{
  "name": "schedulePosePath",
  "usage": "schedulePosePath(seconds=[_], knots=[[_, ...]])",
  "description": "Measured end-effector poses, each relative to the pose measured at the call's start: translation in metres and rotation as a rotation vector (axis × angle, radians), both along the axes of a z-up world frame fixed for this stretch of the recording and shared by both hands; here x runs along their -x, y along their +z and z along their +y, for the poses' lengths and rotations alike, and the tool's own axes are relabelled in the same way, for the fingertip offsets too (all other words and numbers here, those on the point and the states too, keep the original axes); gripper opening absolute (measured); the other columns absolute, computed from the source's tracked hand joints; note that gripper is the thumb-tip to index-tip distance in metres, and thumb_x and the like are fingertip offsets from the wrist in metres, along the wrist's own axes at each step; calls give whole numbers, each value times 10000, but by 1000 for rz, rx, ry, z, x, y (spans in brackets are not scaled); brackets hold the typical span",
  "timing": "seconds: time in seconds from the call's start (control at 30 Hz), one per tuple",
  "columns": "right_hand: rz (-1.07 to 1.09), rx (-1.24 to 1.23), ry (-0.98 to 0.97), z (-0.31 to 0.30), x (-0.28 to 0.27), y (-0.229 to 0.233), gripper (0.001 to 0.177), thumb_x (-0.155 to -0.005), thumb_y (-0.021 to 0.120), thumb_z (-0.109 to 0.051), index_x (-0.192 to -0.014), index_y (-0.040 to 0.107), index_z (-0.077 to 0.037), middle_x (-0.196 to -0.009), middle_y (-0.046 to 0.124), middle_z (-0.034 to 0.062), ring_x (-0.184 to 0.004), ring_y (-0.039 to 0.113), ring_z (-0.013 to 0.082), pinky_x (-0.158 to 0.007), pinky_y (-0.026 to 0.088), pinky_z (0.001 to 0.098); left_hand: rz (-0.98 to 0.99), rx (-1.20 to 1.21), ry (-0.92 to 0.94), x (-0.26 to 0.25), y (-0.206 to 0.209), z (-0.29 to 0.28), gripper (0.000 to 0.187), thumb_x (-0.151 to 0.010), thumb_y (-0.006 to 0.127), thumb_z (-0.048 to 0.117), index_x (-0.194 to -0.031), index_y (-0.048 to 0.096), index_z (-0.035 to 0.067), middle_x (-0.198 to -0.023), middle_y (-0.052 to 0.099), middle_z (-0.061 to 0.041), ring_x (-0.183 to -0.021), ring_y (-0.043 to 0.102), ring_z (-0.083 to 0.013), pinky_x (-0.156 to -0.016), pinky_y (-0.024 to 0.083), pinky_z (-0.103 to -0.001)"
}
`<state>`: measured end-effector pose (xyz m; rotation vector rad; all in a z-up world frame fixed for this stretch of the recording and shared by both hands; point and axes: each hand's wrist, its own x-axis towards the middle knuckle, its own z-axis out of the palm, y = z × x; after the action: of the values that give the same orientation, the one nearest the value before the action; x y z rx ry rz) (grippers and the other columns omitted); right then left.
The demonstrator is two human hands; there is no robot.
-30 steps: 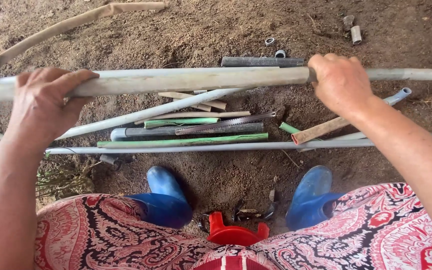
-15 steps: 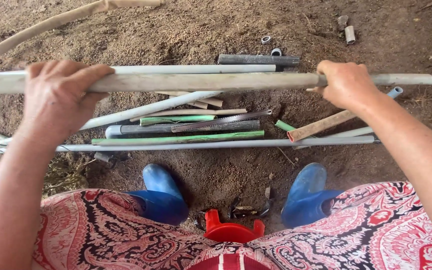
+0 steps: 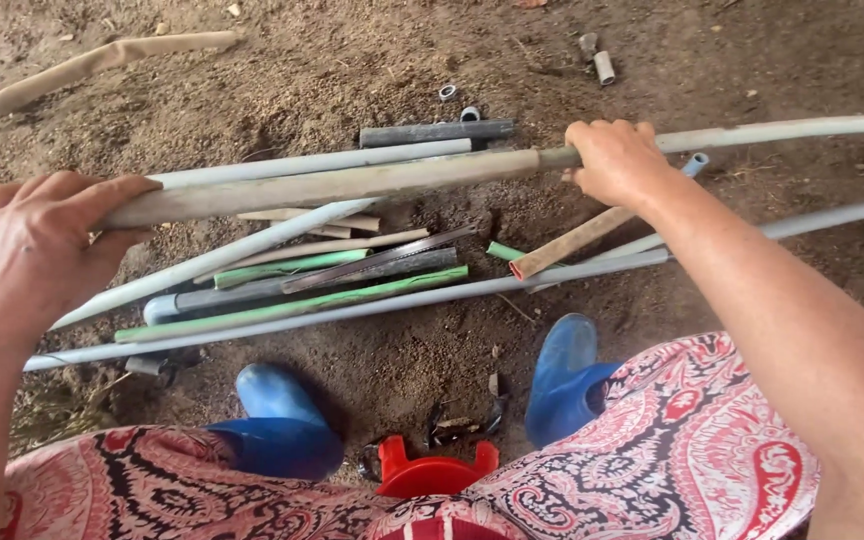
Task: The person sits on a small red stool and arranges several metal and plastic pipes on the ground. They then use black tape to wrap the end of a long metal pipe, securing it before placing it back with the others.
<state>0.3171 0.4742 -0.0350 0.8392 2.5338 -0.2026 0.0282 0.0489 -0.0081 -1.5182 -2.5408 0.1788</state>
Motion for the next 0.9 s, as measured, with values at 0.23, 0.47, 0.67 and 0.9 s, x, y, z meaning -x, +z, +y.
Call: schedulePosePath(seconds=[0.23, 0.47, 0.67, 0.9], knots=[[17, 0, -26, 2, 1, -5, 180, -914, 621, -177, -1020, 497, -101, -842, 572, 77, -783, 538, 234, -895, 425, 448, -17, 51, 47, -21, 10, 18, 536, -836, 647, 362, -1363, 575, 306, -1023, 685, -33, -900, 629, -208, -947, 413, -405], [56, 9, 45, -4, -8, -5, 227, -886, 512, 131, -1029, 481, -42, -666, 452, 29, -565, 455, 178, -704, 481, 368, 43, -142, -132, -4, -19, 2, 503, -846, 713, 352, -1338, 664, 260, -1125, 707, -42, -977, 662, -264, -906, 468, -392], [-1, 72, 75, -26, -6, 19, 231, -862, 481, 160, -949, 473, -53, -662, 426, 36, -580, 448, 178, -756, 509, 387, -25, -40, -31, 0, -39, -1, 527, -820, 647, 377, -1342, 602, 324, -1133, 688, -56, -995, 636, -290, -922, 423, -429], [-197, -168, 57, 35, -16, -10, 243, -850, 468, 22, -1029, 552, -117, -984, 694, 131, -928, 646, 336, -842, 430, 439, -216, -7, 7, -50, -46, 62, 505, -784, 618, 291, -1284, 550, 302, -1041, 633, -82, -926, 563, -361, -787, 384, -507]])
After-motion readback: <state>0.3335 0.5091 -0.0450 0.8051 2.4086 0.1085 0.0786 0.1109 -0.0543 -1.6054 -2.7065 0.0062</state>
